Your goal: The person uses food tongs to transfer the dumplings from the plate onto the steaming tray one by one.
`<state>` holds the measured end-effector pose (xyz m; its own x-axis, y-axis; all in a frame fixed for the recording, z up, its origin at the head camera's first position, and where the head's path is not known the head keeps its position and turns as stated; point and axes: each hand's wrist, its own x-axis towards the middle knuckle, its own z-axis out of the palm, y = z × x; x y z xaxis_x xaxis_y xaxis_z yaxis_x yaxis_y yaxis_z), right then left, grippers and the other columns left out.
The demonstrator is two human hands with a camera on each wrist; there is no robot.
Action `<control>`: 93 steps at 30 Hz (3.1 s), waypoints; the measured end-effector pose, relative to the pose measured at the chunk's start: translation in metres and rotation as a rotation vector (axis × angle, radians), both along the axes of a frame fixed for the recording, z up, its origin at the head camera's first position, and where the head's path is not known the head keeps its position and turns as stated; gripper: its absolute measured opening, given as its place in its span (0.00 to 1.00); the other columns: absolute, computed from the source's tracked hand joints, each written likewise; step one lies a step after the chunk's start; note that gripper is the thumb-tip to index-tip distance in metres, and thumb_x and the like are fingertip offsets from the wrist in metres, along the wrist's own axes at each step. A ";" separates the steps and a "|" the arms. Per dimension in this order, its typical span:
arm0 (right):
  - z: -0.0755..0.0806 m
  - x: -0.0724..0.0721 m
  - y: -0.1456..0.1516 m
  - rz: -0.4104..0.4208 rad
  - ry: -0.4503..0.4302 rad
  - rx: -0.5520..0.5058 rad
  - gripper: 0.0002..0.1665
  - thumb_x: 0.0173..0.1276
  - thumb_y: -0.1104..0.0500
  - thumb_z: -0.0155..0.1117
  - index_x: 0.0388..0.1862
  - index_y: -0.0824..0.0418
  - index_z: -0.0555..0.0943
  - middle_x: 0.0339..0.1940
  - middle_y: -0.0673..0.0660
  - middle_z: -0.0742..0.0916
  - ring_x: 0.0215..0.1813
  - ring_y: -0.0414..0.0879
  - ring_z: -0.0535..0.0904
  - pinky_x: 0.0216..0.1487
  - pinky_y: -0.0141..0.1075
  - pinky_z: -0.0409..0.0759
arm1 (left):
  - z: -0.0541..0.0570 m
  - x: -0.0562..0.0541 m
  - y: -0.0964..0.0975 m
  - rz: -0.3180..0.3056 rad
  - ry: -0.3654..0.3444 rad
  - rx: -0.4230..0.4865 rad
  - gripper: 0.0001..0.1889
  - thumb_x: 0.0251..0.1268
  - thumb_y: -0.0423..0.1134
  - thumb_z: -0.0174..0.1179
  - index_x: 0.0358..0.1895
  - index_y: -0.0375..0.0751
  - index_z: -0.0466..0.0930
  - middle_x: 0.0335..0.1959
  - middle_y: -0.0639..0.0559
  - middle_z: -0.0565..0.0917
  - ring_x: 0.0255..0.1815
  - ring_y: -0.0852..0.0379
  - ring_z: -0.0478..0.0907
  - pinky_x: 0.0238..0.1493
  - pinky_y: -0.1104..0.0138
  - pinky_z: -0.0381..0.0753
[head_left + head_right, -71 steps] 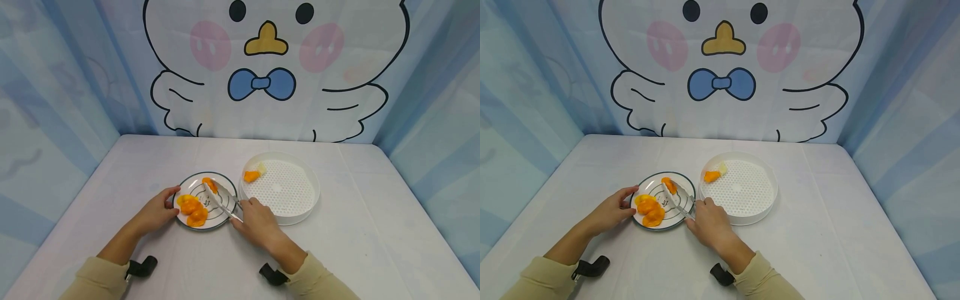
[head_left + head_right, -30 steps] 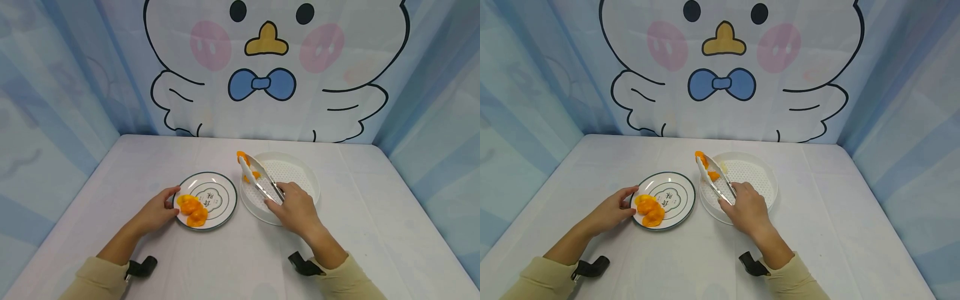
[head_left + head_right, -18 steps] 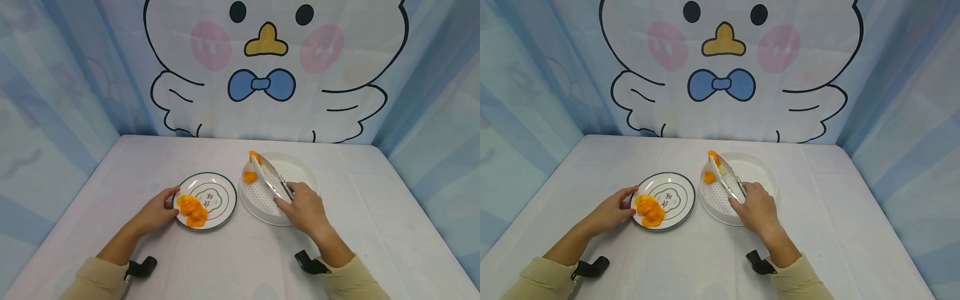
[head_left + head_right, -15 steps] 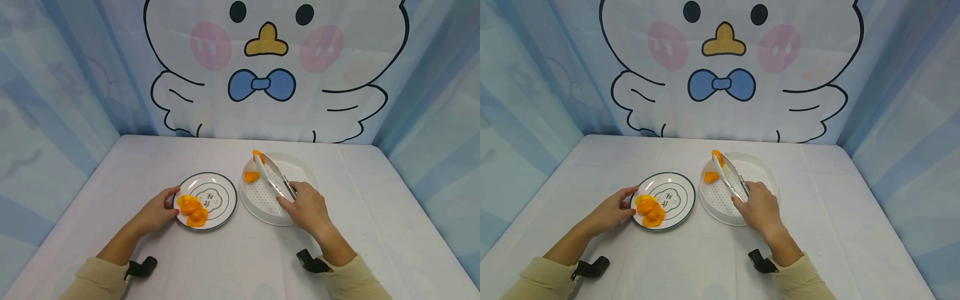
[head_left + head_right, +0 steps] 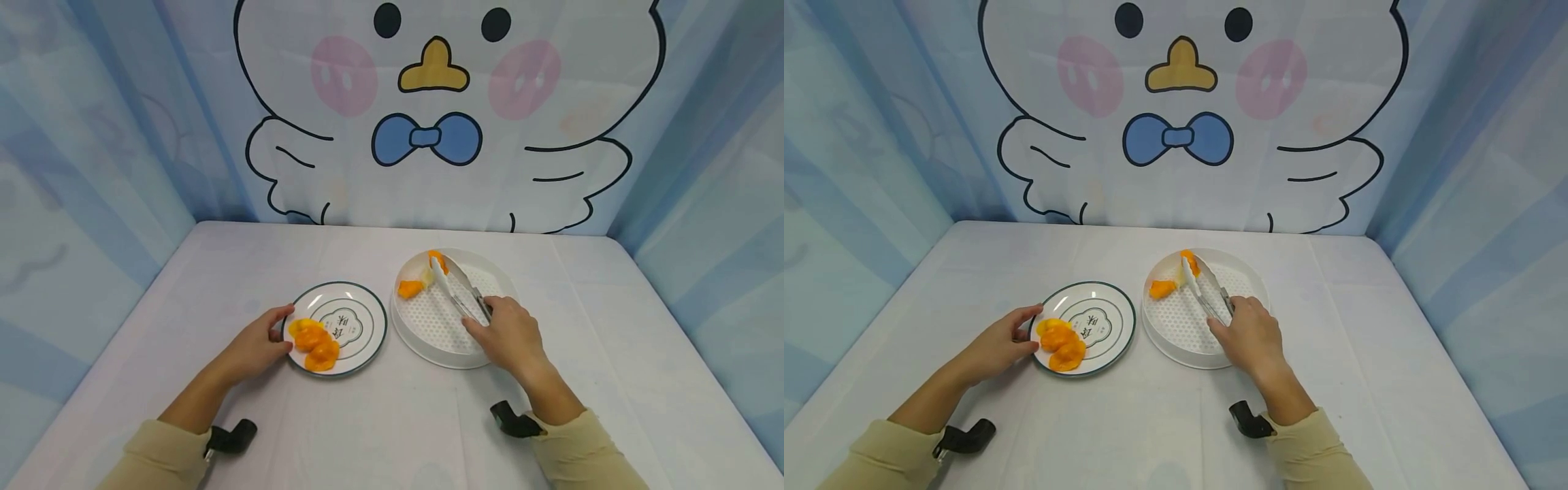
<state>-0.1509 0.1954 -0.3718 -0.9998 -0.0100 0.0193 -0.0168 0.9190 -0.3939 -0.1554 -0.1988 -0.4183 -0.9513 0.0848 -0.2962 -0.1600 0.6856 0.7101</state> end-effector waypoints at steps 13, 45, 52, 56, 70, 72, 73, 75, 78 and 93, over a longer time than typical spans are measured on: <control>-0.004 -0.007 0.003 0.010 -0.015 0.011 0.38 0.69 0.46 0.63 0.63 0.77 0.74 0.53 0.73 0.81 0.55 0.66 0.78 0.54 0.58 0.75 | 0.000 0.000 0.000 0.007 -0.007 0.007 0.38 0.67 0.33 0.62 0.78 0.42 0.57 0.70 0.37 0.65 0.49 0.46 0.68 0.47 0.60 0.74; -0.005 0.001 0.004 0.120 0.125 -0.173 0.40 0.64 0.51 0.71 0.68 0.71 0.71 0.49 0.65 0.83 0.39 0.50 0.80 0.39 0.45 0.77 | 0.000 -0.001 0.001 0.023 -0.019 0.005 0.38 0.67 0.32 0.62 0.78 0.42 0.57 0.66 0.38 0.67 0.48 0.47 0.68 0.43 0.61 0.73; -0.005 0.003 0.003 0.180 0.119 -0.191 0.39 0.63 0.50 0.73 0.68 0.67 0.74 0.34 0.54 0.85 0.32 0.44 0.78 0.33 0.39 0.73 | 0.001 0.000 0.001 0.022 -0.022 0.002 0.38 0.67 0.32 0.61 0.78 0.42 0.56 0.69 0.38 0.66 0.50 0.46 0.68 0.47 0.60 0.73; -0.003 0.007 0.000 0.220 0.109 -0.215 0.35 0.61 0.50 0.74 0.64 0.65 0.77 0.27 0.47 0.83 0.28 0.42 0.76 0.30 0.39 0.71 | 0.001 0.000 0.001 0.016 -0.018 0.006 0.38 0.67 0.33 0.61 0.78 0.42 0.56 0.71 0.38 0.64 0.50 0.46 0.67 0.48 0.59 0.73; 0.008 0.018 -0.016 0.329 0.022 -0.174 0.33 0.58 0.44 0.75 0.57 0.61 0.84 0.26 0.43 0.81 0.31 0.38 0.74 0.34 0.37 0.71 | 0.004 0.001 0.002 0.015 -0.012 0.011 0.38 0.67 0.33 0.61 0.78 0.41 0.56 0.68 0.39 0.66 0.49 0.47 0.67 0.45 0.60 0.73; 0.008 0.020 -0.019 0.343 0.003 -0.168 0.32 0.58 0.44 0.76 0.57 0.61 0.84 0.25 0.43 0.80 0.30 0.38 0.73 0.32 0.36 0.71 | 0.003 0.001 0.001 0.011 -0.010 0.009 0.38 0.67 0.33 0.61 0.78 0.41 0.56 0.69 0.38 0.66 0.49 0.47 0.67 0.46 0.60 0.73; 0.008 0.021 -0.020 0.350 -0.004 -0.165 0.32 0.57 0.45 0.76 0.57 0.60 0.84 0.24 0.42 0.80 0.29 0.38 0.73 0.32 0.36 0.70 | 0.003 0.000 0.001 0.009 -0.009 0.008 0.38 0.67 0.33 0.61 0.78 0.41 0.56 0.69 0.38 0.66 0.49 0.47 0.67 0.46 0.60 0.73; 0.007 0.022 -0.023 0.367 -0.016 -0.164 0.32 0.56 0.46 0.77 0.56 0.60 0.84 0.23 0.41 0.78 0.27 0.37 0.72 0.31 0.35 0.70 | 0.003 0.000 0.001 0.008 -0.010 0.009 0.38 0.67 0.33 0.61 0.78 0.41 0.56 0.69 0.38 0.66 0.49 0.47 0.67 0.46 0.60 0.72; 0.006 0.024 -0.027 0.407 -0.017 -0.148 0.31 0.56 0.45 0.77 0.55 0.59 0.84 0.21 0.40 0.76 0.25 0.36 0.71 0.30 0.35 0.68 | 0.003 -0.001 0.000 0.009 -0.015 0.012 0.38 0.67 0.33 0.61 0.78 0.41 0.56 0.68 0.39 0.67 0.49 0.47 0.67 0.46 0.60 0.73; 0.000 0.033 -0.046 0.509 -0.130 -0.073 0.38 0.50 0.42 0.79 0.58 0.60 0.84 0.22 0.41 0.76 0.26 0.37 0.70 0.32 0.36 0.69 | 0.000 -0.003 -0.001 0.017 -0.018 0.011 0.37 0.66 0.31 0.58 0.78 0.41 0.57 0.66 0.39 0.68 0.48 0.47 0.68 0.45 0.60 0.72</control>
